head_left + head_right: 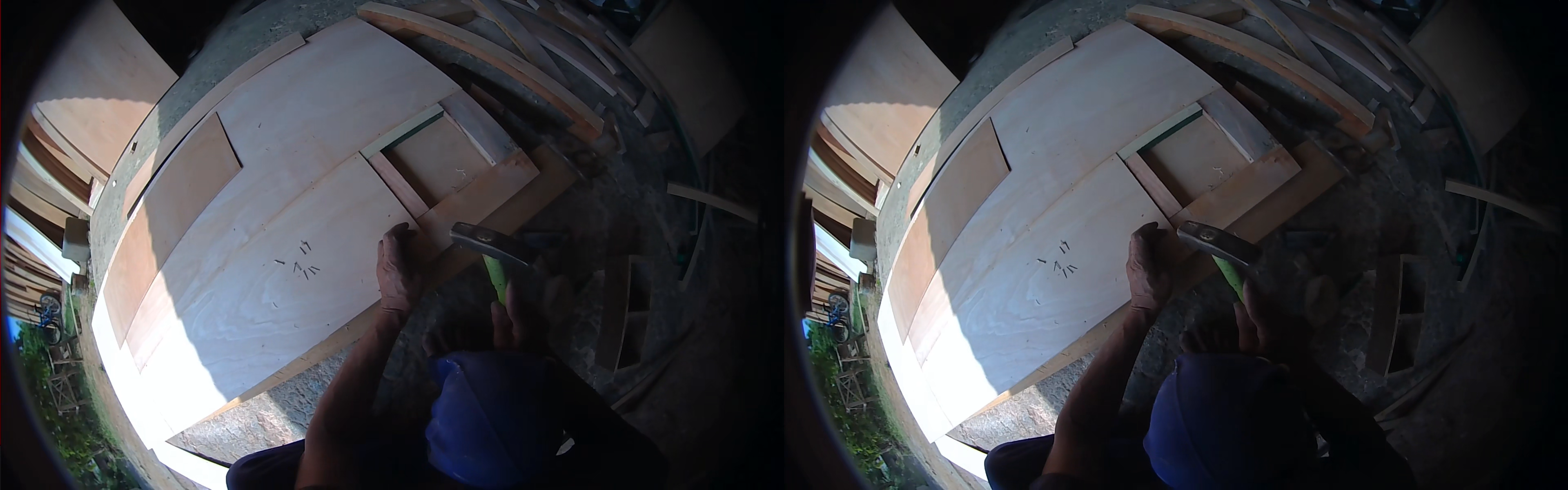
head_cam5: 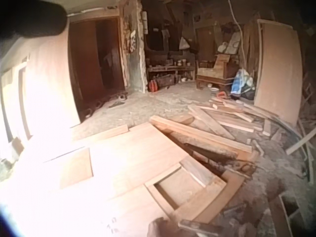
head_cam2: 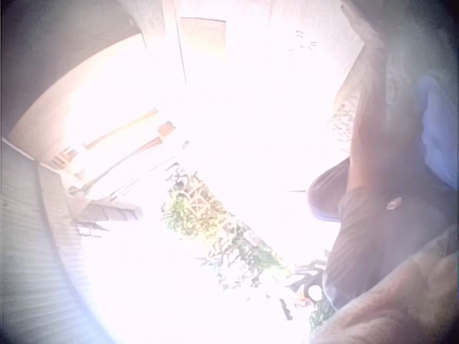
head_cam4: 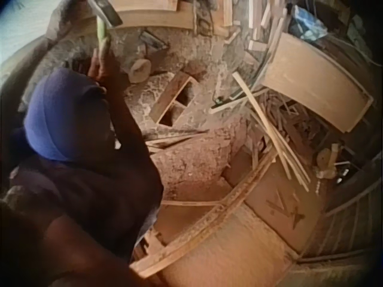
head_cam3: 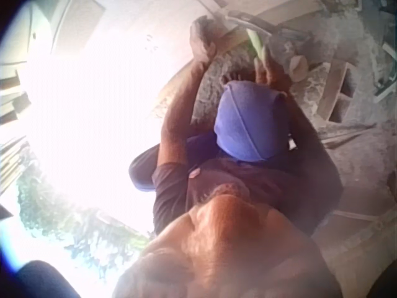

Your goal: The person is assembling a wooden structure, likely a door or panel, by hammering nails into wooden planks. They use a hammer to secure the pieces together and a saw to cut a plank to size. The person also uses a pencil and ruler to mark measurements on the wood.

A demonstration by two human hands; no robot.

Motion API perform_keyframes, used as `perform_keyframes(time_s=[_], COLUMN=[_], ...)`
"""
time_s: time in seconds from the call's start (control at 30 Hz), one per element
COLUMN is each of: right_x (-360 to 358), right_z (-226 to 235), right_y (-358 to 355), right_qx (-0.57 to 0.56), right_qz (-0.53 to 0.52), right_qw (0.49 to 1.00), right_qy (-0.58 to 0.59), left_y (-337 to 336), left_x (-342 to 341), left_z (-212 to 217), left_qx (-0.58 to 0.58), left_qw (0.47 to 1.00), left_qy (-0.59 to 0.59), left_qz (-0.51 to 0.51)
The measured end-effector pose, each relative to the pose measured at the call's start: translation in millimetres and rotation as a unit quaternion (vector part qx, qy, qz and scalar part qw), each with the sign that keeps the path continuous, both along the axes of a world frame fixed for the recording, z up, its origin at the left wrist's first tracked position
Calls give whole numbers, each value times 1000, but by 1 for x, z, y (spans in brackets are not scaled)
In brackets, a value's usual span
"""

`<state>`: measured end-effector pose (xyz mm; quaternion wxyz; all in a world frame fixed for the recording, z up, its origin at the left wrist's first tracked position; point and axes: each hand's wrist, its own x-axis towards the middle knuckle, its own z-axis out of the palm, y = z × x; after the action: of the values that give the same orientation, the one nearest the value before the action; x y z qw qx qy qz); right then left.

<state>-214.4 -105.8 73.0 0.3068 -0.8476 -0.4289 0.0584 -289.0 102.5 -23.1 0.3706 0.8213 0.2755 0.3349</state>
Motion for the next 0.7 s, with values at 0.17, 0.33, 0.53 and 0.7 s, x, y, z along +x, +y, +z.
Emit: perform_keyframes(time_s=[0.17, 0.33, 0.53, 0.7], right_x=[21, 25, 16, 36], right_z=[-8, -20, -42, -26], right_y=[1, -9, -9, 4], right_qx=[-8, -43, -42, -84], right_qz=[111, 108, 137, 125], right_qw=[988, 993, 989, 984], right_qy=[103, 35, 27, 93], left_y=[1, -5, 15, 91], left_x=[2, 2, -17, -58], left_z=[6, 8, -5, 35], left_qx=[-42, -78, -194, -183], left_qw=[999, 997, 976, 967], left_qy=[-11, -26, -91, -74], left_qz=[1, -11, 36, 159])
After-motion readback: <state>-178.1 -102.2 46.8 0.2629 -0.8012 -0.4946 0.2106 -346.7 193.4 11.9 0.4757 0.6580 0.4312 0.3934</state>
